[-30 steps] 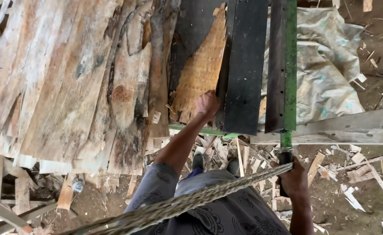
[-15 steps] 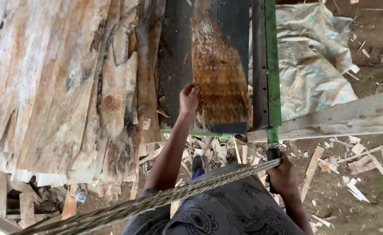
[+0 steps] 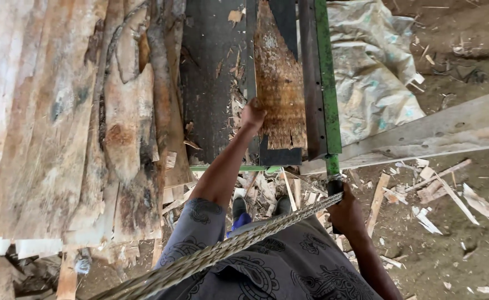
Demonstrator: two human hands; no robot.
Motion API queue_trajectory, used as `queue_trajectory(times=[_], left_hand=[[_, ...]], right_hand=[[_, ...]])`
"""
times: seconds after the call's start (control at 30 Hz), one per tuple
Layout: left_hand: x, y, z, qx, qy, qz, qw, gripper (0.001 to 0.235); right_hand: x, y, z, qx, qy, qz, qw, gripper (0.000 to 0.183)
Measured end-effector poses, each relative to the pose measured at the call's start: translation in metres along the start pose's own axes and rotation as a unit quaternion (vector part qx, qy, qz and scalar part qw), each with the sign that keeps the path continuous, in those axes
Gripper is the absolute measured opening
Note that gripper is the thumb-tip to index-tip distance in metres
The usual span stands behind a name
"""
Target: Cutting and trimming wood veneer sheets using a manual guillotine cutter.
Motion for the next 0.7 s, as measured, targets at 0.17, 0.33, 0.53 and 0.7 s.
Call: queue_trajectory(times=[0.17, 0.33, 0.53, 0.7], left_hand=[[0.016, 0.005, 0.025, 0.029, -0.026, -0.005, 0.999, 0.069], [0.013, -0.008, 0.012, -0.036, 0.012, -0.084, 0.996, 0.074], [0.023, 0.019, 0.039, 0.005, -0.029, -0.01, 1.0, 0.075], [0.031, 0.013, 0.025, -0.021, -0.02, -0.035, 0.999, 0.073]], right_hand=[[-0.067, 0.085, -0.071, -0.027, 0.005, 0.017, 0.999, 0.047], [-0.099, 0.113, -0.092, -0.036, -0.004, 0.054, 0.998, 0.041], [0.022, -0.013, 0.017, -0.152, -0.008, 0.245, 0.957, 0.031], [0.118, -0.121, 0.105, -0.137, -0.051, -0.017, 0.989, 0.05]])
Point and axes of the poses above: each hand's wrist, its own z-axis towards the middle knuckle, its own x-axis out of the palm, y = z × x, the point moved 6 cm from there along z, towards the middle knuckle, and after that the axes turned 1 degree about -y, right-handed, at the moved point
